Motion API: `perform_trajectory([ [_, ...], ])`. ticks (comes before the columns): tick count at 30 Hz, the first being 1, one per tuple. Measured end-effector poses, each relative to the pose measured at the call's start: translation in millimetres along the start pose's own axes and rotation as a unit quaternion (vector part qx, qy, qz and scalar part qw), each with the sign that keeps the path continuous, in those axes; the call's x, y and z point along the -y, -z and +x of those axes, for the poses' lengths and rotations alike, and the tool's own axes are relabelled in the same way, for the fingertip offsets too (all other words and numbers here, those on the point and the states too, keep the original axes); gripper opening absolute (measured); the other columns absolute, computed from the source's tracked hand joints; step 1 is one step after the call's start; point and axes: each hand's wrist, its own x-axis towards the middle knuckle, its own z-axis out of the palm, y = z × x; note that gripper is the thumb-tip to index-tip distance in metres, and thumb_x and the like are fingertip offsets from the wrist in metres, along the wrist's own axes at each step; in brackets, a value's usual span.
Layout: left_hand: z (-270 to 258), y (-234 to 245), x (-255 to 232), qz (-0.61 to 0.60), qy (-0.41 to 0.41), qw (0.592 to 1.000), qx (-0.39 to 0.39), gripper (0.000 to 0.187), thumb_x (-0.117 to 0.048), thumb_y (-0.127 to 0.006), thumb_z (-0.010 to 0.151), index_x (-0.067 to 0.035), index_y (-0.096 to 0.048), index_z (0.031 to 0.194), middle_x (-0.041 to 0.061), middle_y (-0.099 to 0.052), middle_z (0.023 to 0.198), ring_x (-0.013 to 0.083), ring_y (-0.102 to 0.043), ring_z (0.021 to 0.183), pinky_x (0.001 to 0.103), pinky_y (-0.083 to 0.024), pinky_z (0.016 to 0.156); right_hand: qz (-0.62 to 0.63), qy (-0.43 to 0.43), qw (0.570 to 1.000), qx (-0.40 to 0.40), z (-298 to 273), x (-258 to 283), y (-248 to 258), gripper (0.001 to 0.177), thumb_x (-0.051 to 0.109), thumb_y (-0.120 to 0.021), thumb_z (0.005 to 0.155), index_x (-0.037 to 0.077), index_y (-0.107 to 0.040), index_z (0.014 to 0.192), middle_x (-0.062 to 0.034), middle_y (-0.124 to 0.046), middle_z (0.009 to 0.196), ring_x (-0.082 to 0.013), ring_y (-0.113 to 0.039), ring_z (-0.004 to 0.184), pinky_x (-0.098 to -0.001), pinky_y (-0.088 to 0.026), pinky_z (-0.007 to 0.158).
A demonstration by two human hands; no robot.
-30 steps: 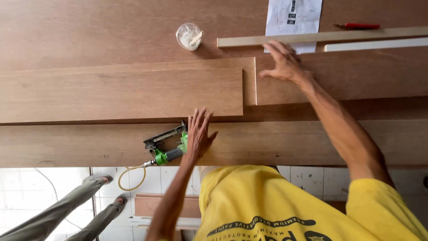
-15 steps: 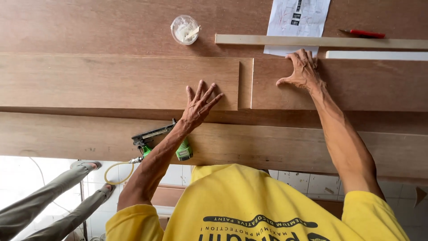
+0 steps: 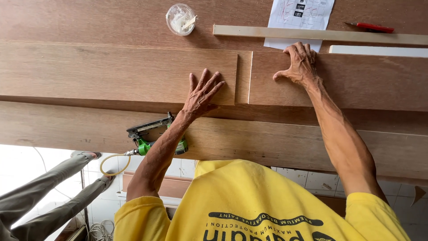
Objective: Assembling wooden frames by nailing strips to plywood boards and applying adhesive to the edges.
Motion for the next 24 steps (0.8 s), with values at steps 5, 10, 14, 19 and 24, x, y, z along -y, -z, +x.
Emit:
perform_trajectory([
  [5,9,0,-1,-0.070,0.002,0.997,-0.016,0.102,-0.079,-0.065,0.087,-0.018,-0.032,0.163,0.012,-0.020,0.172,0.0459,-0.011,0.157,0.078,-0.012,0.116,-0.029,0.026,0.999,-0.028,5,7,-20,0.109,0.099,-0.070,0.051,0.013,-0.062,0.117,-0.0091,-0.056,0.110,-0.0248,-0.047,0.094,-0.0384,-0.038,0.080],
  [10,25,2,-8,-0.053,0.004,0.998,0.017,0.125,-0.082,-0.075,0.077,-0.015,-0.020,0.167,0.010,-0.011,0.174,0.0383,-0.003,0.160,0.072,0.004,0.122,-0.005,0.031,0.999,-0.034,15,36,-12,0.108,0.098,-0.069,0.053,0.013,-0.064,0.118,-0.0089,-0.056,0.110,-0.0260,-0.046,0.096,-0.0404,-0.037,0.079],
  [14,23,-2,-11,-0.004,0.006,1.000,0.013,0.132,-0.074,-0.090,0.074,-0.014,-0.019,0.167,0.009,-0.011,0.174,0.0360,-0.007,0.161,0.077,-0.003,0.120,-0.007,0.039,0.999,-0.030,13,37,-9,0.110,0.099,-0.066,0.054,0.012,-0.064,0.121,-0.0094,-0.056,0.113,-0.0255,-0.047,0.096,-0.0396,-0.039,0.078],
  [19,27,-2,-8,0.011,0.006,1.000,0.005,0.133,-0.073,-0.092,0.070,-0.015,-0.021,0.167,0.009,-0.014,0.173,0.0359,-0.010,0.160,0.076,-0.006,0.120,-0.015,0.040,0.998,-0.041,13,45,-1,0.109,0.097,-0.068,0.054,0.012,-0.067,0.122,-0.0088,-0.059,0.115,-0.0265,-0.049,0.098,-0.0404,-0.040,0.080],
  [24,31,-2,-5,0.014,-0.002,1.000,0.011,0.131,-0.069,-0.094,0.076,-0.015,-0.018,0.168,0.008,-0.011,0.174,0.0343,-0.008,0.160,0.077,-0.004,0.121,-0.023,0.037,0.998,-0.050,16,45,-1,0.104,0.097,-0.070,0.055,0.014,-0.067,0.119,-0.0076,-0.060,0.115,-0.0262,-0.050,0.098,-0.0406,-0.041,0.080],
])
